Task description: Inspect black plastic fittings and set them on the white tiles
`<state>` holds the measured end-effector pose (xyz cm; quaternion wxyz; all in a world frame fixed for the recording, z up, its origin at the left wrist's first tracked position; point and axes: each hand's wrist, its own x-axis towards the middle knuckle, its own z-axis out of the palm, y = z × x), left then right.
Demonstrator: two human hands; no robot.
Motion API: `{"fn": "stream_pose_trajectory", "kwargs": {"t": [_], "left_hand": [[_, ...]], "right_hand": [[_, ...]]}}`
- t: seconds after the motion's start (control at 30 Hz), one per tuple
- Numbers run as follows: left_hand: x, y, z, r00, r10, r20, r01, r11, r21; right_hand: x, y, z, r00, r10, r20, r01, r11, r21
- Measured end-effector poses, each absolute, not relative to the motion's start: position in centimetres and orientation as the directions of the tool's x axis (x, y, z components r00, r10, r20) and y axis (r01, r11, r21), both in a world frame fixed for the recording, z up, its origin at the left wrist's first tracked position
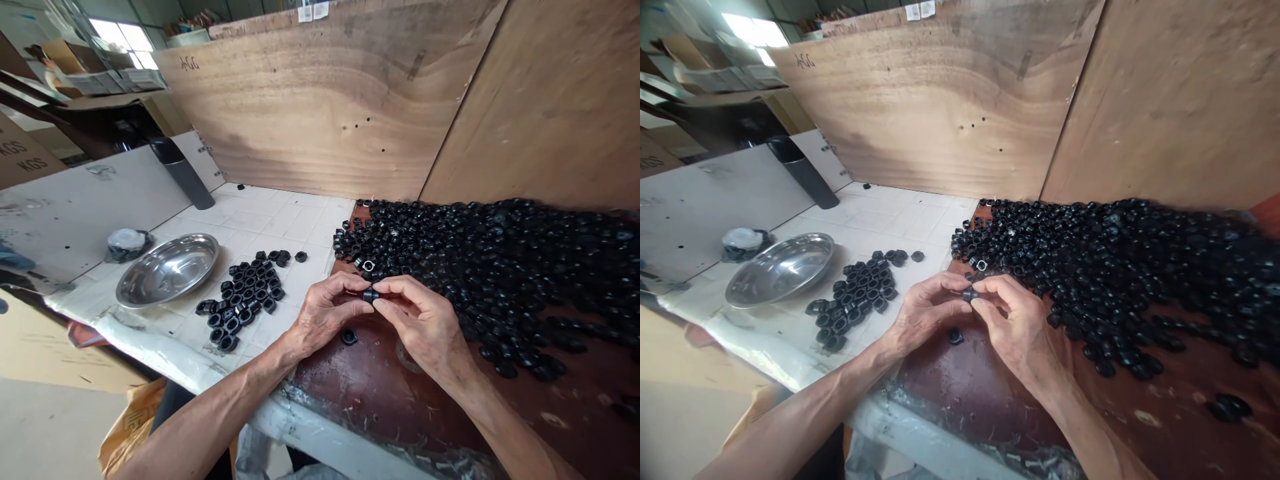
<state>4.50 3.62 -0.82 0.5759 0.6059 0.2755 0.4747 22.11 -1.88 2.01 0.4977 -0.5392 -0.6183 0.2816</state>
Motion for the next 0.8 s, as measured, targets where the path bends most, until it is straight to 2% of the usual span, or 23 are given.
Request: {"fn": "stream_pose_trajectory", "kwargs": {"t": [0.07, 0.17, 0.37, 0.53, 0.7, 0.8], "left_hand": [[4.5, 3.6, -0.8, 0.394, 0.88, 0.265, -0.218, -0.19, 0.957], [4.4, 3.6, -0.9, 0.396, 0.878, 0.269, -0.218, -0.195, 0.956], [4.5, 3.4, -1.0, 0.448, 0.856, 0.256, -0.221, -0.171, 0.96], [4.4, 3.6, -1.0, 0.412, 0.873, 0.262, -0.231, -0.178, 0.956], [4.3, 3.6, -1.2, 0.43, 0.855, 0.291, -0.195, -0.227, 0.954], [4.4, 3.5, -1.2, 0.441, 0.855, 0.274, -0.156, -0.227, 0.961]], "right_hand": [[22.0, -1.9, 1.8, 0.114, 0.958, 0.264, 0.359, 0.207, -0.91], [22.0, -1.9, 1.4, 0.15, 0.95, 0.272, 0.409, 0.191, -0.892], [22.3, -2.1, 1.6, 0.046, 0.962, 0.27, 0.632, 0.181, -0.753], [22.5, -2.3, 2.3, -0.067, 0.948, 0.312, 0.581, 0.292, -0.76], [22.6, -1.9, 2.0, -0.077, 0.968, 0.24, 0.675, 0.227, -0.701], [22.5, -1.8, 1.9, -0.065, 0.962, 0.266, 0.724, 0.229, -0.65]]}}
